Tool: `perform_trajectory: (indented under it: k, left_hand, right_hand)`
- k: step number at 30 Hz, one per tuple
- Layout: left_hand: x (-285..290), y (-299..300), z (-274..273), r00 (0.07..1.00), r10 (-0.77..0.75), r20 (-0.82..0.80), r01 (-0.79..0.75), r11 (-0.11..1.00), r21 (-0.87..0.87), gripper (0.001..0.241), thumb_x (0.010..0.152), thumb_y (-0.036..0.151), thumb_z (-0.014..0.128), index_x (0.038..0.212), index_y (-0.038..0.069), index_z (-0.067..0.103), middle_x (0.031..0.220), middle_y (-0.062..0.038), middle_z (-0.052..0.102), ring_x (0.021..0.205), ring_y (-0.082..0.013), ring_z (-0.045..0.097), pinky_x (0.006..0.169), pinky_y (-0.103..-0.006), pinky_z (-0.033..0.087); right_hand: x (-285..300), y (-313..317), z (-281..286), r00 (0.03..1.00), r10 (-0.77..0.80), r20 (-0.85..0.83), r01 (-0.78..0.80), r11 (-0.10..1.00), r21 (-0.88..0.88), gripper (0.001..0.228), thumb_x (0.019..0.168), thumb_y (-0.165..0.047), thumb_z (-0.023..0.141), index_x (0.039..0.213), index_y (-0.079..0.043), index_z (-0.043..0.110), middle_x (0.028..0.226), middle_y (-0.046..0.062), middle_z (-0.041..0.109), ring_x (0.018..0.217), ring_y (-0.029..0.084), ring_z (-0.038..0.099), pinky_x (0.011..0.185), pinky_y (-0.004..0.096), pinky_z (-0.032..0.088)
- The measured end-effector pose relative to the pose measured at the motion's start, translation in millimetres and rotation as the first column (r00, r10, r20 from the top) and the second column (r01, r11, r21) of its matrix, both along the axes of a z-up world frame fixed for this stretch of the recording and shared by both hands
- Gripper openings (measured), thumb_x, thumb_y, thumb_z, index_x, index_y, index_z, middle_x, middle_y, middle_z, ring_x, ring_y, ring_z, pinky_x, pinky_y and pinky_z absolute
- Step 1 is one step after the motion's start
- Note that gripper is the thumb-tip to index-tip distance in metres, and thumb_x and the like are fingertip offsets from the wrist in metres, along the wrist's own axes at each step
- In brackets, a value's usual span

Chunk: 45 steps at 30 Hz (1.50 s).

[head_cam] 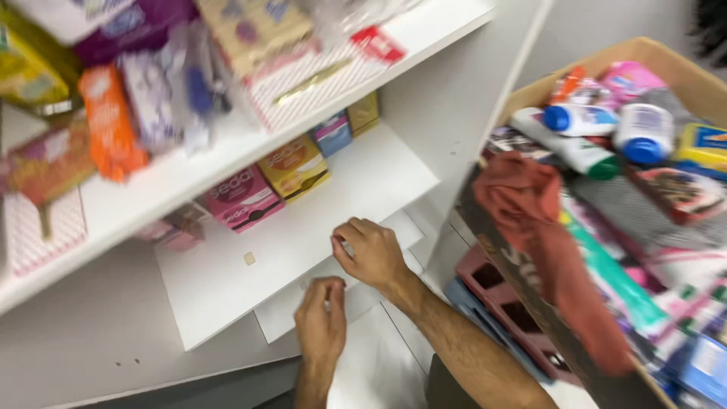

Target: The person removes hygiene and household items including toothbrushes, boxed soap, and paper products from a cardboard container and arranges them into rows on white shelves.

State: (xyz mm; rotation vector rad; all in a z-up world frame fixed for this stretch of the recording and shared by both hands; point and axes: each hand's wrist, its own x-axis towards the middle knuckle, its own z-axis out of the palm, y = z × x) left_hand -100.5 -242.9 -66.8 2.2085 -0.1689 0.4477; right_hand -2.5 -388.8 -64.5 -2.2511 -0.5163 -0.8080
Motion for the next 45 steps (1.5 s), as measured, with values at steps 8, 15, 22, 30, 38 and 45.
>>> perform_trajectory:
  k: [8, 15, 22, 30, 38, 45]
  left_hand:
    - [-91, -79, 46, 0.753, -0.439, -0.490, 0.399, 0.897, -0.190, 0.029, 0.110, 0.035, 0.054, 0.103, 0.015, 0.074, 0.095, 0.004, 0.081, 0.080, -0.0145, 0.071, 0.068, -0.0340, 0.051]
    - [-143, -143, 85, 0.551, -0.563, -0.617, 0.521, 0.809, -0.272, 0.023, 0.105, 0.028, 0.059, 0.105, 0.016, 0.078, 0.102, 0.004, 0.084, 0.090, -0.0154, 0.076, 0.076, -0.0320, 0.058]
    - [-185, -210, 105, 0.494, -0.626, -0.603, 0.604, 0.746, -0.279, 0.028, 0.109, 0.032, 0.057, 0.116, 0.013, 0.077, 0.112, 0.001, 0.082, 0.094, -0.0162, 0.076, 0.080, -0.0313, 0.063]
    - [-201, -326, 121, 0.635, -0.638, -0.435, 0.654, 0.744, -0.136, 0.015, 0.110, 0.015, 0.067, 0.117, 0.005, 0.076, 0.107, -0.012, 0.078, 0.107, -0.0334, 0.078, 0.090, -0.0433, 0.064]
    - [-217, -398, 82, 0.922, -0.385, -0.050, 0.364, 0.813, 0.454, 0.022, 0.103, 0.029, 0.077, 0.123, 0.020, 0.073, 0.123, 0.002, 0.070, 0.119, -0.0260, 0.061, 0.101, -0.0436, 0.042]
    - [-200, -450, 83, 0.941, -0.297, -0.159, 0.333, 0.743, 0.580, 0.068, 0.090, 0.039, 0.087, 0.145, 0.007, 0.064, 0.134, -0.016, 0.069, 0.130, -0.0345, 0.065, 0.116, -0.0520, 0.043]
  right_hand:
    - [-136, -108, 52, 0.981, -0.116, -0.158, 0.105, 0.992, -0.076, 0.009, 0.100, -0.018, 0.068, 0.093, -0.014, 0.072, 0.083, 0.001, 0.070, 0.069, 0.024, 0.066, 0.060, 0.039, 0.052]
    - [-243, -216, 77, 0.917, -0.337, -0.213, 0.331, 0.941, -0.065, 0.004, 0.099, -0.013, 0.070, 0.096, -0.013, 0.073, 0.087, 0.001, 0.068, 0.083, 0.029, 0.068, 0.083, 0.043, 0.056]
    - [-329, -293, 83, 0.886, -0.341, -0.315, 0.345, 0.937, -0.044, 0.009, 0.103, -0.010, 0.067, 0.107, -0.007, 0.074, 0.097, 0.007, 0.073, 0.089, 0.031, 0.069, 0.085, 0.044, 0.057]
    - [-377, -394, 92, 0.915, -0.179, -0.362, 0.219, 0.973, 0.072, 0.009, 0.103, -0.018, 0.070, 0.104, -0.013, 0.077, 0.090, 0.007, 0.072, 0.087, 0.030, 0.076, 0.081, 0.042, 0.064]
    - [-388, -543, 96, 0.845, -0.135, -0.517, 0.115, 0.991, -0.072, 0.022, 0.108, -0.028, 0.066, 0.114, -0.008, 0.076, 0.101, 0.014, 0.073, 0.096, 0.037, 0.076, 0.080, 0.046, 0.063]
    - [-360, -576, 99, 0.599, -0.167, -0.783, -0.044, 0.970, -0.241, 0.031, 0.104, -0.030, 0.069, 0.131, -0.015, 0.072, 0.121, 0.011, 0.074, 0.114, 0.032, 0.075, 0.093, 0.045, 0.062]
